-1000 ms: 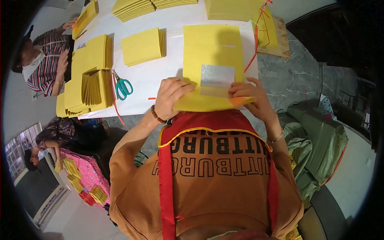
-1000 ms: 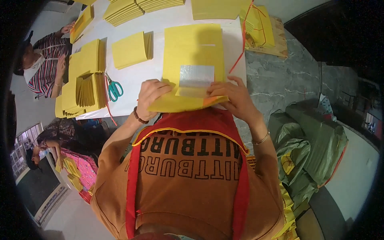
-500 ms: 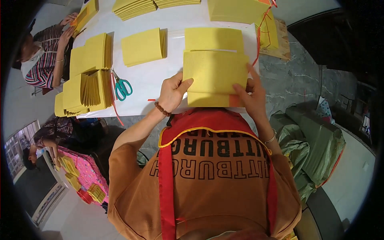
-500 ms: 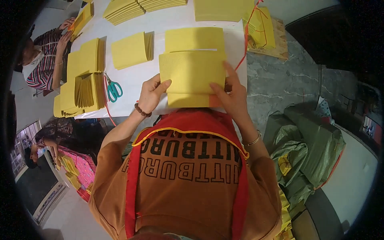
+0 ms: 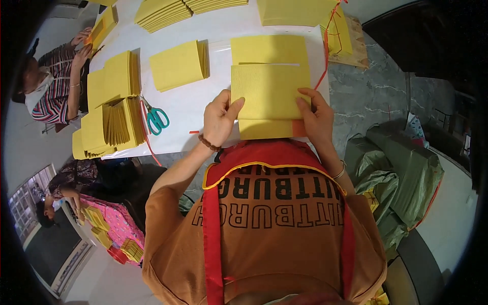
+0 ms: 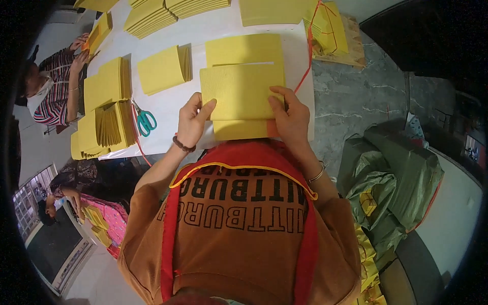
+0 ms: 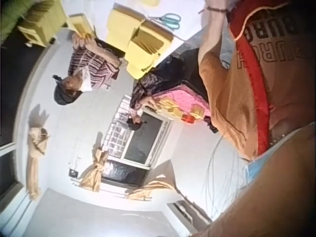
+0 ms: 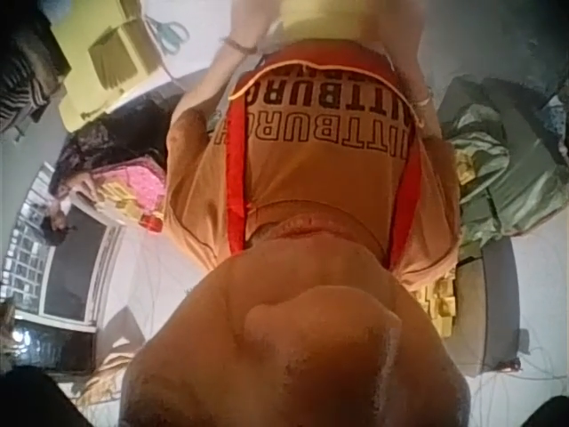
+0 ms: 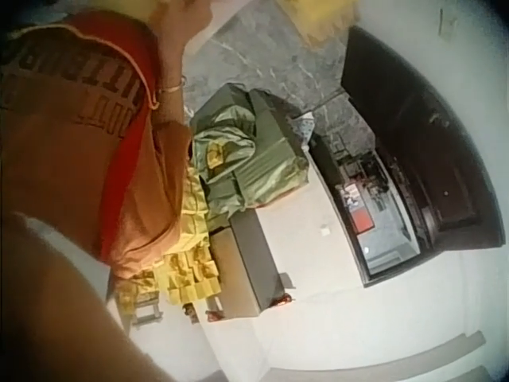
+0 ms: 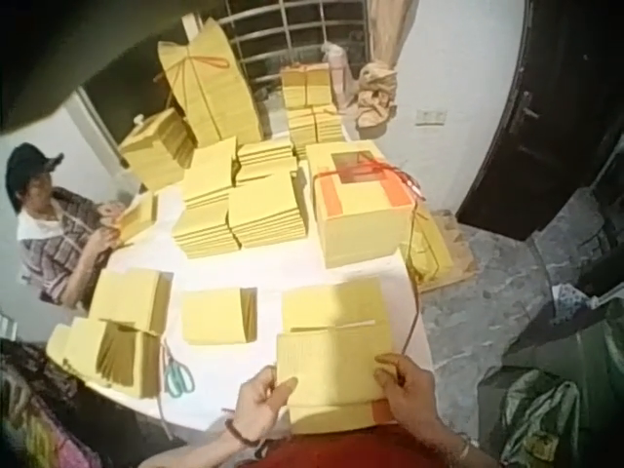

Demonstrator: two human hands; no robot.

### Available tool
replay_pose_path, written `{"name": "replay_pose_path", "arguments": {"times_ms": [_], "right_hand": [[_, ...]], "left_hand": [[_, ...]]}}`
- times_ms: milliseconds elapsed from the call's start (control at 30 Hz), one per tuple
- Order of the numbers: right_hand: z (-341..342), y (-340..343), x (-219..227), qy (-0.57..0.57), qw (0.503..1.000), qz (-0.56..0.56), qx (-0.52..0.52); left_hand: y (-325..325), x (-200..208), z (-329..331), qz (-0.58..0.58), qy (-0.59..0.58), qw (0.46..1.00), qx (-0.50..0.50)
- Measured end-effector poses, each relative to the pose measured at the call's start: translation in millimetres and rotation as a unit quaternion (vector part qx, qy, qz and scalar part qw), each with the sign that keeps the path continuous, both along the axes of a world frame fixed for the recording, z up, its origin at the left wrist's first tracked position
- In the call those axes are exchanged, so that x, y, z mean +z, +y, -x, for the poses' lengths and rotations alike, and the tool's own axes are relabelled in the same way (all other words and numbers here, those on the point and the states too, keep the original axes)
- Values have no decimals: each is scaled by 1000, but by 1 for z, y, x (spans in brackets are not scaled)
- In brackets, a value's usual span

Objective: Folding and stacking yellow ritual paper sheets with silver foil centers.

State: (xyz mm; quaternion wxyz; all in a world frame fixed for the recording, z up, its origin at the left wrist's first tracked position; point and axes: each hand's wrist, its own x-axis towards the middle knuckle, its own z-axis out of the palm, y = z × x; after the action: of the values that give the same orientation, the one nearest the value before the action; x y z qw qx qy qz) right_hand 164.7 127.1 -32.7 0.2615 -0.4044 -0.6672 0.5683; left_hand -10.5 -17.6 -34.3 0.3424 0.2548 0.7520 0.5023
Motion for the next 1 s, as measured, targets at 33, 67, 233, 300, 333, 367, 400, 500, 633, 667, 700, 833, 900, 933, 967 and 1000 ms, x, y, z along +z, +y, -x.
{"name": "replay_pose_path", "arguments": {"times_ms": [33,67,233,300,333,367,400,500,633,667,700,833,900,933,967,1000], "right_hand": [[-1,0,-1,-24,1000,-18,1],[-1,-1,-1,-47,998,-36,2],[2,-4,12,-137,978,-155,0],[3,-2,10,-125,979,-160,-8],[4,-1,10,-136,981,-140,-10],[5,1,10,-148,982,-120,-12],[5,2,10,-147,982,-120,-13],[5,2,8,-150,984,-97,-8],[5,3,5,-151,983,-101,-9],[5,2,4,-156,983,-94,-9],[6,3,4,-156,983,-94,-12],[5,3,4,-144,984,-101,-7],[6,4,6,-138,985,-102,-12],[5,5,10,-175,982,-66,7],[4,5,14,-211,977,-29,26],[3,3,19,-211,977,-27,25]], "left_hand": [[-1,1,-1,0,0,1000,-2],[-1,1,-1,7,9,1000,0],[2,-3,4,24,-49,998,12],[6,0,6,9,-83,997,3],[7,1,6,9,-83,997,2],[8,2,7,13,-101,995,6],[9,3,7,17,-119,993,10],[6,1,9,16,-112,994,3],[10,16,11,30,-65,997,11],[14,25,12,-19,190,982,-9],[19,34,12,-68,432,899,-27],[48,51,-10,-36,484,835,-258],[51,23,-17,-19,493,826,-271],[52,16,-19,-2,500,817,-286],[51,12,-19,-2,500,816,-289],[51,8,-18,12,509,810,-291]]}}
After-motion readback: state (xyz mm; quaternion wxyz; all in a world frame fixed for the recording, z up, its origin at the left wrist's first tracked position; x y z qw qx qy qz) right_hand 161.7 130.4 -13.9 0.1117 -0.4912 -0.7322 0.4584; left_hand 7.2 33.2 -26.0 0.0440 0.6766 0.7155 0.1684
